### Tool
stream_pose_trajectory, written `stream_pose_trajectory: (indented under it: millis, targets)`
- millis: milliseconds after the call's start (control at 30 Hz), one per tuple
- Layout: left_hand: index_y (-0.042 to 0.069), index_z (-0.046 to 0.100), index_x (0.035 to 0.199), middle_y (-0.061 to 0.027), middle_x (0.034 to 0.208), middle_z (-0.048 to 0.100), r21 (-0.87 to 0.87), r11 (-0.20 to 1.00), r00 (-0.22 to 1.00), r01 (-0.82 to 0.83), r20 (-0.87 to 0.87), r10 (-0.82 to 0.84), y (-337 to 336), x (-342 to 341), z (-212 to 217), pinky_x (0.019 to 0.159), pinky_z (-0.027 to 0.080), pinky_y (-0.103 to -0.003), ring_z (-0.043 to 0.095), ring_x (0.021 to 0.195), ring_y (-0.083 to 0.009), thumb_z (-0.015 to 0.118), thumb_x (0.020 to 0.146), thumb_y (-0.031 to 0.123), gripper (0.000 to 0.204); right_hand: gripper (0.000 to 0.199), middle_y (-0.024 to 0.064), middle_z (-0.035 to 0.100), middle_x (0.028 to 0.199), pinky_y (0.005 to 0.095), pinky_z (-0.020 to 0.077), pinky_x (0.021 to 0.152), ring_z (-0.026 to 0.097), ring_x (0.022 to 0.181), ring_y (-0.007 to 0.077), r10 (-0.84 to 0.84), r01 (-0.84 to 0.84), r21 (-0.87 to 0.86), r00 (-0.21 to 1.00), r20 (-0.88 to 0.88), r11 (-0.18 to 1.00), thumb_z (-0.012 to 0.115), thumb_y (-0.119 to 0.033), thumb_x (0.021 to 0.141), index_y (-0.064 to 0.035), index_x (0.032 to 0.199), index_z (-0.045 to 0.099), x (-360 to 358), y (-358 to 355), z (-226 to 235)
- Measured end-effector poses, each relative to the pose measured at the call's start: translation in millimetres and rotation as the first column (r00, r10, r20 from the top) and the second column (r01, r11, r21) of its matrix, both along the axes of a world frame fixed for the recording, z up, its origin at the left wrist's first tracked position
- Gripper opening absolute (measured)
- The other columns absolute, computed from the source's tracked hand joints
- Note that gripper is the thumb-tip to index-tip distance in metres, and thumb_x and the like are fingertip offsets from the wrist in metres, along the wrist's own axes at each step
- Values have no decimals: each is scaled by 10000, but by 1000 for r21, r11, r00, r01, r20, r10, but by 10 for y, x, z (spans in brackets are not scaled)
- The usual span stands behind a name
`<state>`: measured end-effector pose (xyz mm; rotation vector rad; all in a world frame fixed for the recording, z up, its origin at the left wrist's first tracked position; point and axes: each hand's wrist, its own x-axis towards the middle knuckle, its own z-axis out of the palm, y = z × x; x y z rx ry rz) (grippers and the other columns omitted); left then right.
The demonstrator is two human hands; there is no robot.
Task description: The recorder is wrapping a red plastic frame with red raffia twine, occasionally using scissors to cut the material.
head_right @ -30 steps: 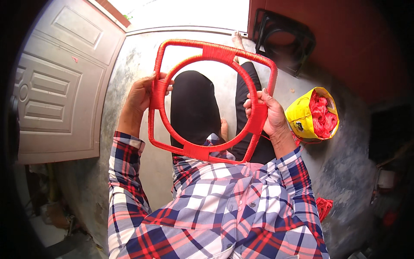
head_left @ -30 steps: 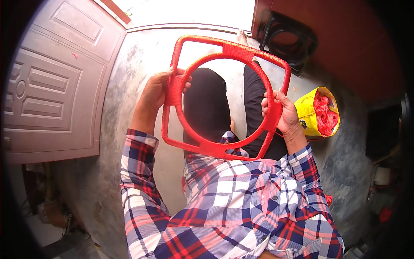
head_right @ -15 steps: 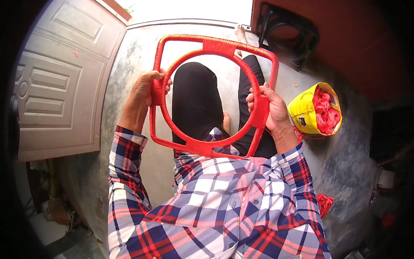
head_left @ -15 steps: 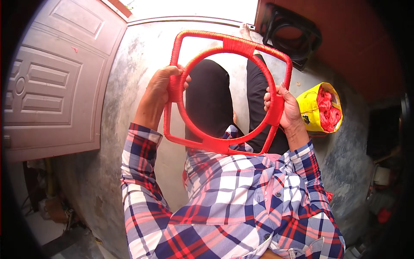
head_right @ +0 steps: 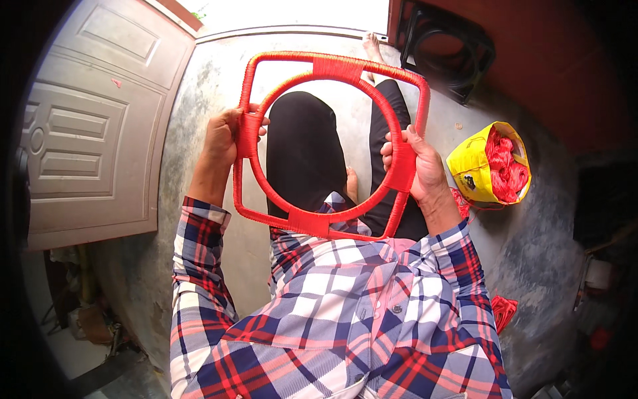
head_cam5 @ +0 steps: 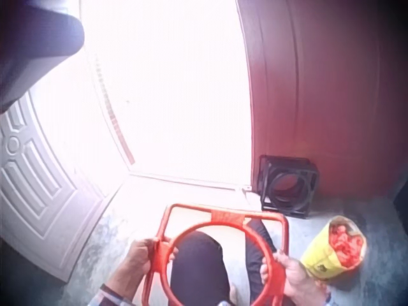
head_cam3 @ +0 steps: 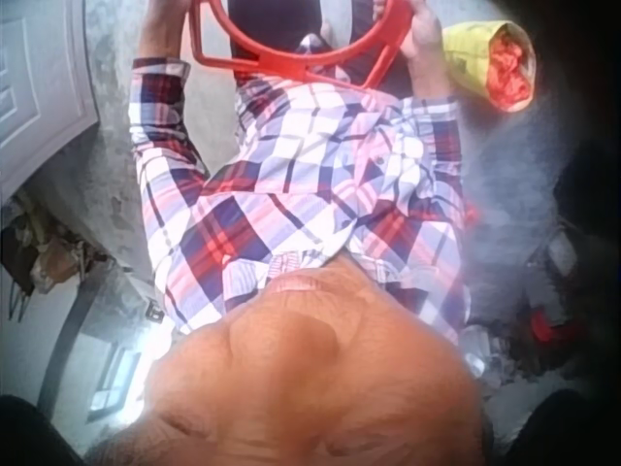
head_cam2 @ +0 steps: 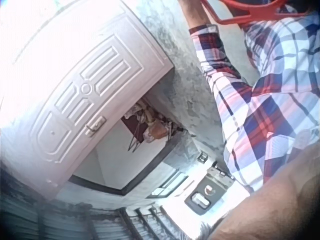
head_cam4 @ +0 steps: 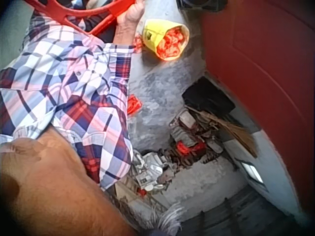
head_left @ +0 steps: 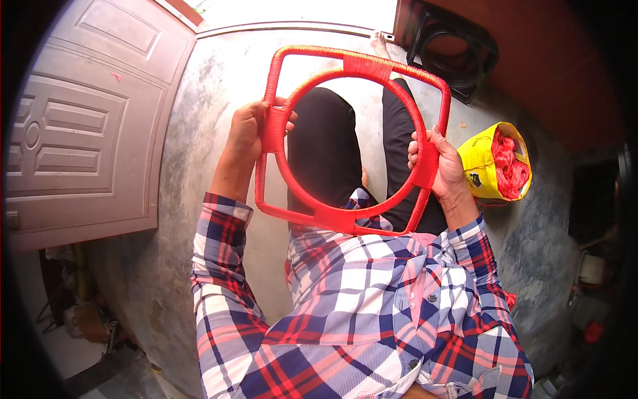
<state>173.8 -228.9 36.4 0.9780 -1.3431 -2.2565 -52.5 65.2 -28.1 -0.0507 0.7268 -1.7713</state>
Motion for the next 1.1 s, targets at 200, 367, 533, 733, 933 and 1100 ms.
stream_pose_trajectory:
  millis: [200,367,533,733,933,1100]
  targets:
    - [-61,584,994,-221,821,659,-151,988,992,-23,118,41,68,-64,34,651,569,-341,655,625,-247,411,854,134,296,410,128,679,855,302,558,706,663,726,184,-4,4,31,1000,-10,1000,496,-371,994,15,1074,608,-7,-3,-28]
    - [-71,561,1067,-227,854,656,-78,997,994,0,113,9,-51,46,-101,678,571,-354,661,667,-260,418,839,114,327,398,129,681,856,309,558,703,665,725,194,9,-8,54,1000,-26,999,494,-364,994,10,1073,606,4,-4,-76]
    - [-112,450,1259,-283,1074,621,157,942,937,296,-241,-254,21,252,-198,840,569,-413,670,928,-339,486,919,160,437,374,114,682,862,325,557,688,662,713,203,30,-27,86,999,-31,996,470,-360,1003,-16,1058,605,-198,-1,-219]
    - [-94,487,1223,-282,1081,632,292,940,983,178,-99,-156,180,325,-422,842,570,-441,674,938,-377,470,956,181,383,378,124,685,925,351,563,694,669,763,210,38,-44,138,998,41,989,472,-349,1000,-3,1091,595,-303,69,-371]
    - [-67,508,1211,-267,1105,639,192,980,997,-57,53,47,261,259,-411,824,589,-413,684,942,-336,490,977,202,358,394,166,661,1107,356,556,789,675,949,231,135,-133,84,991,-16,988,462,-307,1000,4,1230,541,-110,163,-261]
    - [-62,493,1234,-226,1072,649,34,997,984,-70,168,63,376,223,-408,824,572,-368,671,931,-316,498,976,197,366,377,162,653,1144,341,529,816,659,1007,222,96,-89,112,994,-60,990,457,-282,994,-19,1255,528,-137,197,-230]
